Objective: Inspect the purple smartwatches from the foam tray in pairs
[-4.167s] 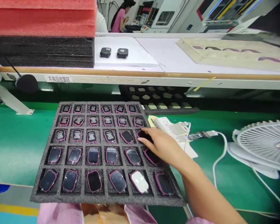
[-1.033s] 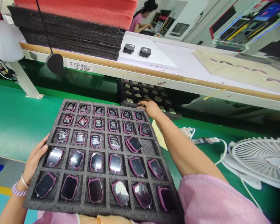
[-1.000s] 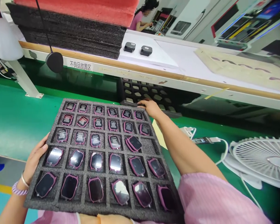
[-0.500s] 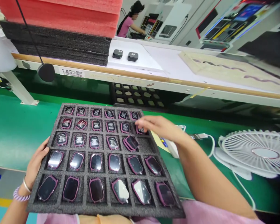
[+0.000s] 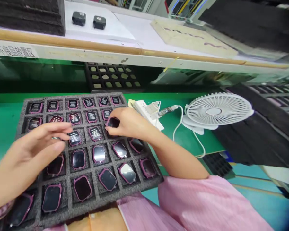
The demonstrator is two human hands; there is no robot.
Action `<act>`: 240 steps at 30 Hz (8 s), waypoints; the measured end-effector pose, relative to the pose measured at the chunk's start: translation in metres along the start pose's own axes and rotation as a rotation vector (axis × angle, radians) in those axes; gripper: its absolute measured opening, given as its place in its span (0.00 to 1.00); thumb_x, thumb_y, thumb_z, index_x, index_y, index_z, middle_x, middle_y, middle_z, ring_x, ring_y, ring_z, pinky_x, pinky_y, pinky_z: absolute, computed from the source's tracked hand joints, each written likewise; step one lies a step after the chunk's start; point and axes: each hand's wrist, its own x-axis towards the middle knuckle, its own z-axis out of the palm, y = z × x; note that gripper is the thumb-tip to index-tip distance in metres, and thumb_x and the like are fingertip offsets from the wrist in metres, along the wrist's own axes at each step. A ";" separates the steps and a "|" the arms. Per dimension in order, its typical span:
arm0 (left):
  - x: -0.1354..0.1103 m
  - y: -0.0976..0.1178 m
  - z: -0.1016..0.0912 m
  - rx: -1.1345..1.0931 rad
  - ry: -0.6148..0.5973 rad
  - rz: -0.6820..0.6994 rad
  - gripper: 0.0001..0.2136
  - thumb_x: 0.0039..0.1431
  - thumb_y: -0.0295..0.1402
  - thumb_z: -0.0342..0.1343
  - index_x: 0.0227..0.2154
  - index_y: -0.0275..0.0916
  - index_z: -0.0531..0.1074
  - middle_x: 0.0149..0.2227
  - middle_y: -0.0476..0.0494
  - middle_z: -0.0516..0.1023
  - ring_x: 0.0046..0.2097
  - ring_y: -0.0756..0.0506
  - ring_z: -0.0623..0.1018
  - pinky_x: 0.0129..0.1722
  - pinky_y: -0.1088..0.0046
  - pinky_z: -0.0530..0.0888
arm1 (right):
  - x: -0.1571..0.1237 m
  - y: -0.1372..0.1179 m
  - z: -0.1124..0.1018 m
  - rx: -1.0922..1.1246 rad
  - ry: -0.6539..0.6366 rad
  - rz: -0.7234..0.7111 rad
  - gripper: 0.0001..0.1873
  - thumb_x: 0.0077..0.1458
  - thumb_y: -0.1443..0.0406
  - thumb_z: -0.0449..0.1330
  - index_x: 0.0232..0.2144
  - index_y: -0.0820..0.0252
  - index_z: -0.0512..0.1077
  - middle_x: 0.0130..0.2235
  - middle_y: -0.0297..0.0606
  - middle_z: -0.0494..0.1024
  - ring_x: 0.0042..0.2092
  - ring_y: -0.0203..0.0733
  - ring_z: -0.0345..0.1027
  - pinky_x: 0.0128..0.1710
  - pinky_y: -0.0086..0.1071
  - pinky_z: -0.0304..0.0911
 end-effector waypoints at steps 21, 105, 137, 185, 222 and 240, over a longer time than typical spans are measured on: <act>0.095 0.025 0.164 0.806 -0.139 0.362 0.12 0.58 0.35 0.61 0.39 0.32 0.73 0.42 0.33 0.74 0.48 0.32 0.73 0.49 0.52 0.71 | 0.044 0.058 0.056 1.740 0.498 0.152 0.20 0.69 0.53 0.61 0.53 0.55 0.60 0.44 0.36 0.73 0.34 0.36 0.72 0.28 0.25 0.68; 0.045 -0.015 0.045 -0.035 0.227 0.158 0.20 0.56 0.29 0.52 0.53 0.38 0.67 0.37 0.49 0.73 0.24 0.55 0.61 0.20 0.79 0.58 | 0.025 -0.035 0.043 2.078 -0.220 -0.365 0.17 0.62 0.59 0.72 0.51 0.46 0.76 0.41 0.34 0.75 0.35 0.36 0.71 0.36 0.27 0.66; 0.045 -0.013 0.046 -0.078 0.208 0.210 0.18 0.55 0.28 0.53 0.50 0.37 0.67 0.33 0.49 0.73 0.30 0.52 0.71 0.25 0.79 0.64 | 0.023 -0.037 0.043 2.074 -0.242 -0.389 0.17 0.63 0.60 0.72 0.52 0.48 0.74 0.39 0.32 0.75 0.36 0.36 0.72 0.39 0.28 0.66; 0.056 -0.013 0.046 -0.642 0.010 -0.075 0.15 0.52 0.30 0.59 0.44 0.37 0.67 0.42 0.45 0.75 0.29 0.49 0.81 0.31 0.76 0.81 | 0.028 -0.036 0.047 1.843 -0.006 -0.137 0.22 0.56 0.62 0.68 0.51 0.60 0.69 0.35 0.35 0.75 0.31 0.41 0.72 0.33 0.34 0.65; 0.053 -0.016 0.047 -0.685 0.005 -0.064 0.17 0.58 0.36 0.59 0.48 0.36 0.69 0.37 0.46 0.77 0.28 0.48 0.81 0.30 0.77 0.81 | 0.029 -0.038 0.045 1.914 -0.013 -0.097 0.20 0.56 0.58 0.70 0.46 0.58 0.71 0.36 0.36 0.75 0.28 0.37 0.65 0.28 0.30 0.62; 0.051 -0.014 0.046 -0.711 -0.033 -0.084 0.17 0.54 0.32 0.59 0.47 0.36 0.71 0.39 0.46 0.78 0.29 0.47 0.82 0.31 0.77 0.82 | 0.028 -0.038 0.048 1.897 0.038 -0.129 0.17 0.56 0.61 0.72 0.45 0.58 0.73 0.31 0.31 0.72 0.27 0.33 0.65 0.27 0.27 0.61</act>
